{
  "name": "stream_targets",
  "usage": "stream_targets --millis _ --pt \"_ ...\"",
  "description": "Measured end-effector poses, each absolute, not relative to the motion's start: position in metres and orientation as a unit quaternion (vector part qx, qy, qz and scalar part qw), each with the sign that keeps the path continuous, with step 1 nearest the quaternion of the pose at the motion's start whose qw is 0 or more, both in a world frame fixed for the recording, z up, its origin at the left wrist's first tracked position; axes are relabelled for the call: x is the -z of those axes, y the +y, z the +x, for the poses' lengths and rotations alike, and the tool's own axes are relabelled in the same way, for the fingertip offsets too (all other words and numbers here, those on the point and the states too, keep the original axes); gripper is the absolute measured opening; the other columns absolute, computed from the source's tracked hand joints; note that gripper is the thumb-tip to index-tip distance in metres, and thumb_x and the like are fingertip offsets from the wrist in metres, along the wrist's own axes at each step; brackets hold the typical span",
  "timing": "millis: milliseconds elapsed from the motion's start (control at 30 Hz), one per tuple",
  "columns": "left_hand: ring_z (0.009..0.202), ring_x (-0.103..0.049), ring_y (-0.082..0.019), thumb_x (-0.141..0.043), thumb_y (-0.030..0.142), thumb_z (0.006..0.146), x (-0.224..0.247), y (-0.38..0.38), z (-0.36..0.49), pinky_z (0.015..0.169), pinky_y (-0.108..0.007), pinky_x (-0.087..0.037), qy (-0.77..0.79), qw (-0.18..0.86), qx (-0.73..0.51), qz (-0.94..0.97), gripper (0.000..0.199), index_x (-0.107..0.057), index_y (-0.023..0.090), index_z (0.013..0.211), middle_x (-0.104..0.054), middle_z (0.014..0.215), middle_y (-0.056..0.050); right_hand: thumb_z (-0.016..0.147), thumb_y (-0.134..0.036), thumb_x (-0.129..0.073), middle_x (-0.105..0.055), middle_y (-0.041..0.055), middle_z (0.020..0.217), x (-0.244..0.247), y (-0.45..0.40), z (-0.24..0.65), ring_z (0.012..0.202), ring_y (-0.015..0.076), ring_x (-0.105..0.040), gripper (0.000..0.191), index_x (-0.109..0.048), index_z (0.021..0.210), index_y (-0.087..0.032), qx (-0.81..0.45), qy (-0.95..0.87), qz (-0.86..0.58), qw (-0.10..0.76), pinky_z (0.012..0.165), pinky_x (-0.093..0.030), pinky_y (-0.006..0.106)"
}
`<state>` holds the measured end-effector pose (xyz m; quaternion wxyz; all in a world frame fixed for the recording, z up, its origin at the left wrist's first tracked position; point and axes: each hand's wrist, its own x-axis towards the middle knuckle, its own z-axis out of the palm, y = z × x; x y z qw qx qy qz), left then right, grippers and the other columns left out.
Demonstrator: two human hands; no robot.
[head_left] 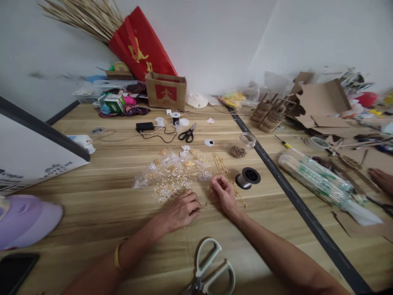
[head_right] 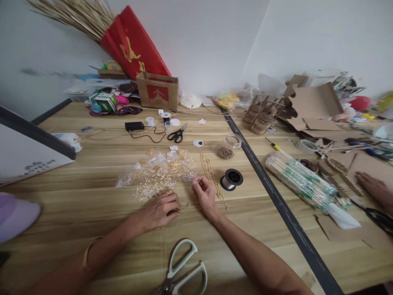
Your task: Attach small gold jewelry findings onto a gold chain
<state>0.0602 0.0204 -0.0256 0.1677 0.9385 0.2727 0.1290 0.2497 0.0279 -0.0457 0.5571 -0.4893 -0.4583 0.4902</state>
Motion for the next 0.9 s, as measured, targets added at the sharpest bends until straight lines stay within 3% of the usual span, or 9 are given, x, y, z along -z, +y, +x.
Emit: stream_targets --millis 533,900 --pt "0.082 -0.053 -0.015 -0.052 0.018 0.088 0.0252 0.0239 0.0577 0.082 -0.029 -0.040 0.256 0.191 -0.143 0.937 0.016 -0.060 0.016 0.075 -0.060 0.081 -0.003 0.079 -0.045 -0.062 -0.047 -0.0047 0.057 0.0493 0.0312 0.2526 0.047 0.0073 -0.040 0.029 -0.049 0.073 -0.019 -0.492 -0.428 -0.488 0.580 0.043 -0.033 0.018" --pt "0.070 -0.056 -0.013 -0.057 0.008 0.076 0.0259 0.0294 0.0563 0.069 -0.025 -0.043 0.343 0.320 -0.203 0.859 0.010 -0.063 0.014 0.070 -0.064 0.070 -0.002 0.079 -0.043 -0.061 -0.047 -0.0062 0.054 0.0514 0.0308 0.2527 0.043 0.0071 -0.039 0.026 -0.051 0.076 -0.019 -0.496 -0.440 -0.485 0.571 0.041 -0.030 0.019"
